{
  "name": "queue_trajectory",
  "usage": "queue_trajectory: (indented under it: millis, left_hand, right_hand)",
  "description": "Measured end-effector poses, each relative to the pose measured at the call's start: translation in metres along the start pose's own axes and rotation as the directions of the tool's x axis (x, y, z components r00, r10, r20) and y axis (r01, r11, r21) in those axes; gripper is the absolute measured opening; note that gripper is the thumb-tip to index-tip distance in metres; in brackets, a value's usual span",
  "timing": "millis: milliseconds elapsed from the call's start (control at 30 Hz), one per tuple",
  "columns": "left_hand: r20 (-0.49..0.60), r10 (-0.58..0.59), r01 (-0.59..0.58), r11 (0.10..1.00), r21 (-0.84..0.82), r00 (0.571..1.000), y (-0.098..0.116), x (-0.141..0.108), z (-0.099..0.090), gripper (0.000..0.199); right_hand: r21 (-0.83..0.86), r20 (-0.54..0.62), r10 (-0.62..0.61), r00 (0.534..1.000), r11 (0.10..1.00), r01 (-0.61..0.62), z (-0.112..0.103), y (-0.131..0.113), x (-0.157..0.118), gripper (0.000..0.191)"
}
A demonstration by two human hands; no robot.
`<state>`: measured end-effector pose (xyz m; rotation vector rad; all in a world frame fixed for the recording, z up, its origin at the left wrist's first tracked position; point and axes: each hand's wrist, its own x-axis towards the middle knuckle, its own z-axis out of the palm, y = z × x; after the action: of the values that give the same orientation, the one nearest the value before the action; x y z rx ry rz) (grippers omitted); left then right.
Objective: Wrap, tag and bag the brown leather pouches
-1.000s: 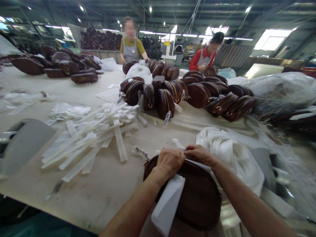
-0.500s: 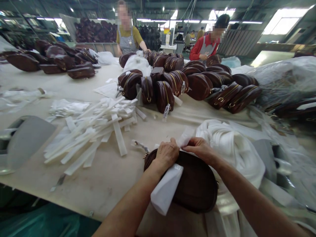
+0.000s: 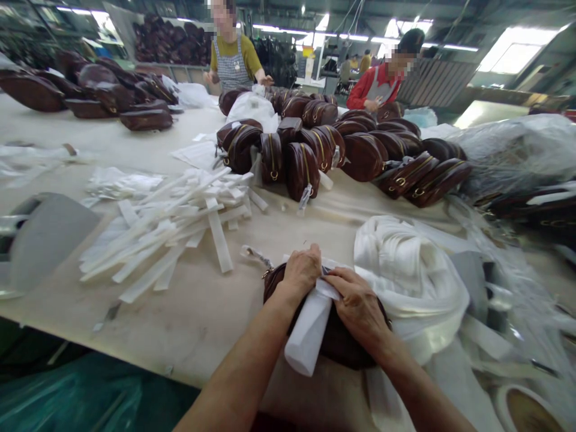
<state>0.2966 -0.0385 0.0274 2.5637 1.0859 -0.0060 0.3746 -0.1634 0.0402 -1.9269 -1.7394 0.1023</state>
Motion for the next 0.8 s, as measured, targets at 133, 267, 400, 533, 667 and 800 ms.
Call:
queue_trajectory:
  millis: [133, 267, 400, 533, 667, 800]
  left_hand:
    - [-0.009, 0.139, -0.140, 0.986, -0.089, 0.990, -0.006, -0.010, -0.011, 0.023]
    - [-0.011, 0.290, -0.288, 0.943, -0.167, 0.957, -0.017, -0.035, -0.022, 0.025]
    - [-0.126, 0.405, -0.424, 0.855, -0.298, 0.906, -0.034, -0.069, -0.031, 0.030]
    - [-0.193, 0.563, -0.587, 0.698, -0.410, 0.804, -0.048, -0.104, -0.039, 0.048]
    - [-0.290, 0.641, -0.703, 0.665, -0.254, 0.711, -0.047, -0.125, -0.030, 0.042]
    - [-0.416, 0.670, -0.755, 0.653, -0.063, 0.614, -0.035, -0.126, -0.015, 0.029]
  right_hand:
    - [0.021, -0.069, -0.030, 0.997, 0.999, 0.031, 0.007, 0.011, -0.004, 0.036]
    - [0.072, -0.098, -0.062, 0.993, 0.995, 0.070, 0.009, 0.014, -0.006, 0.034]
    - [0.114, -0.070, -0.087, 0.994, 0.989, 0.094, 0.009, 0.010, -0.005, 0.031]
    - [0.117, -0.039, -0.079, 0.996, 0.990, 0.084, 0.009, 0.009, -0.004, 0.027]
    - [0.116, -0.044, -0.076, 0.996, 0.990, 0.081, 0.010, 0.010, -0.004, 0.027]
    - [0.115, -0.031, -0.056, 0.998, 0.992, 0.059, 0.009, 0.010, -0.004, 0.027]
